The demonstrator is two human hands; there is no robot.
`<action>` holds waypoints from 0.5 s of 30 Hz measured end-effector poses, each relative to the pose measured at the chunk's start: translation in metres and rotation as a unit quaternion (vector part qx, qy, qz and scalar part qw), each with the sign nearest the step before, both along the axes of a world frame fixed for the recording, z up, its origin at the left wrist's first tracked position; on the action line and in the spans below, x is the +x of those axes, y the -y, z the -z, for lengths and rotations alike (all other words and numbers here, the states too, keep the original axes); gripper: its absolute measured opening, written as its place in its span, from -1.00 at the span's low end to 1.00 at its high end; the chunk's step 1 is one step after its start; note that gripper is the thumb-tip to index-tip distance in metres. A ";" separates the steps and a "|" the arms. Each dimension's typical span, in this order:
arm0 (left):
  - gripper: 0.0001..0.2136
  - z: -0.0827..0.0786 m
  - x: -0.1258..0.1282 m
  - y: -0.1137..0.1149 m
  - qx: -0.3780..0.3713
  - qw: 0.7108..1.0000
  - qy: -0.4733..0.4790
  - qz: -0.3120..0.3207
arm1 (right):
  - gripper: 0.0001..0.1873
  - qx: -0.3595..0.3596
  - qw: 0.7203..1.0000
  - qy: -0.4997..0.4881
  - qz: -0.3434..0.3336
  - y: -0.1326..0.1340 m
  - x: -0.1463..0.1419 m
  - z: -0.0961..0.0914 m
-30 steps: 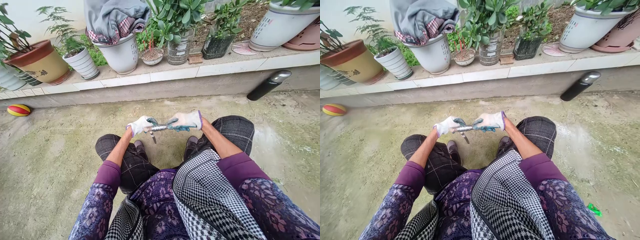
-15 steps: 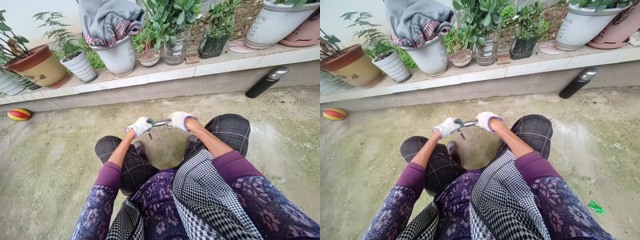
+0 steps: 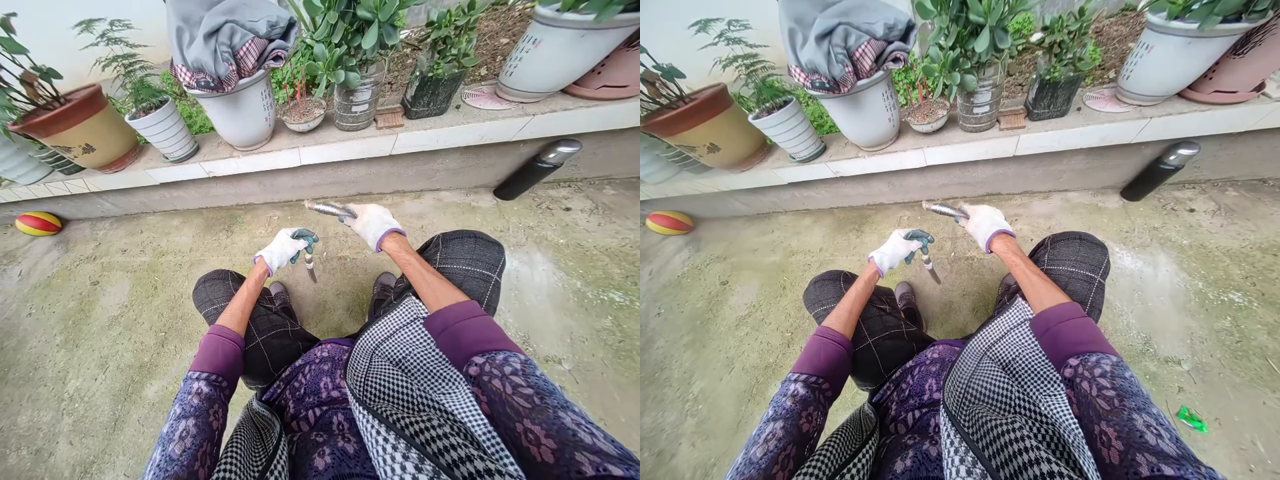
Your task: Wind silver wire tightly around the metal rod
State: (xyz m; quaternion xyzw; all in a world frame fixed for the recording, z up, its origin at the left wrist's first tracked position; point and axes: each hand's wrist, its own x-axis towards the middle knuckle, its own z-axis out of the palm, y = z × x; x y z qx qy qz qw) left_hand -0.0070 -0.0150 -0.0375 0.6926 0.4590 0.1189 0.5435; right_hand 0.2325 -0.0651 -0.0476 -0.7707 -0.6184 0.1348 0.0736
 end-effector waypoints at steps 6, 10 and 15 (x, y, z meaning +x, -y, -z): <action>-0.82 0.000 0.001 0.000 0.001 1.000 0.007 -0.006 | -0.54 0.043 0.947 -0.317 0.042 0.007 -0.003 -0.005; -0.84 -0.001 0.002 -0.001 0.002 1.000 0.006 -0.006 | -0.61 -0.001 0.875 -0.483 0.002 0.020 -0.016 -0.019; -0.87 -0.006 -0.002 -0.002 -0.006 1.000 -0.010 -0.005 | -0.72 -0.120 0.859 -0.485 -0.109 0.033 -0.024 -0.030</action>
